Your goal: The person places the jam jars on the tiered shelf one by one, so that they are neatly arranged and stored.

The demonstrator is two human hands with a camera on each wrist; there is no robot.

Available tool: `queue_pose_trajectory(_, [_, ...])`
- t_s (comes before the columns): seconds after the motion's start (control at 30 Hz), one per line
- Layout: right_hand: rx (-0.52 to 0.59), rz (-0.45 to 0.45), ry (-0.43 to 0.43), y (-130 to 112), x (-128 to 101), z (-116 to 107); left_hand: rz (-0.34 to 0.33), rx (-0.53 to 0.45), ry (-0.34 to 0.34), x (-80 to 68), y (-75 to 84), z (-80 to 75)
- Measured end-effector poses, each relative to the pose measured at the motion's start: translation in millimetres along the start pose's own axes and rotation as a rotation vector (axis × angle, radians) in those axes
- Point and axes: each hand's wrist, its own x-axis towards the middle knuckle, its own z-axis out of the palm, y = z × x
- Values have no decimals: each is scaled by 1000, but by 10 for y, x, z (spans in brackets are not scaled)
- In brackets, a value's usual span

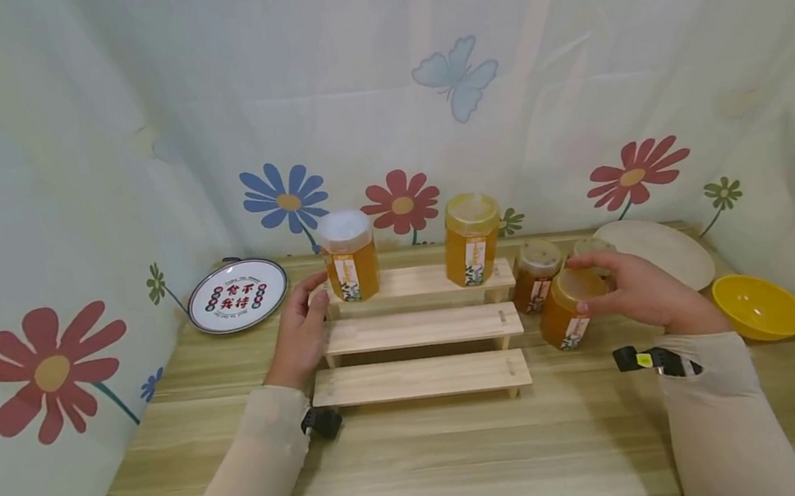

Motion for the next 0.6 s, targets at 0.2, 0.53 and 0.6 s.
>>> queue_pose_trajectory(0.2, [-27,20,-29,7,15,10,38,9,10,12,-89,-24])
queue_pose_trajectory(0.53, [-2,60,-74,6,32,16,19,23,5,20,-51,-19])
queue_pose_trajectory(0.6, [-2,64,-75,11,34,22,8,18,-1,-6,7,-11])
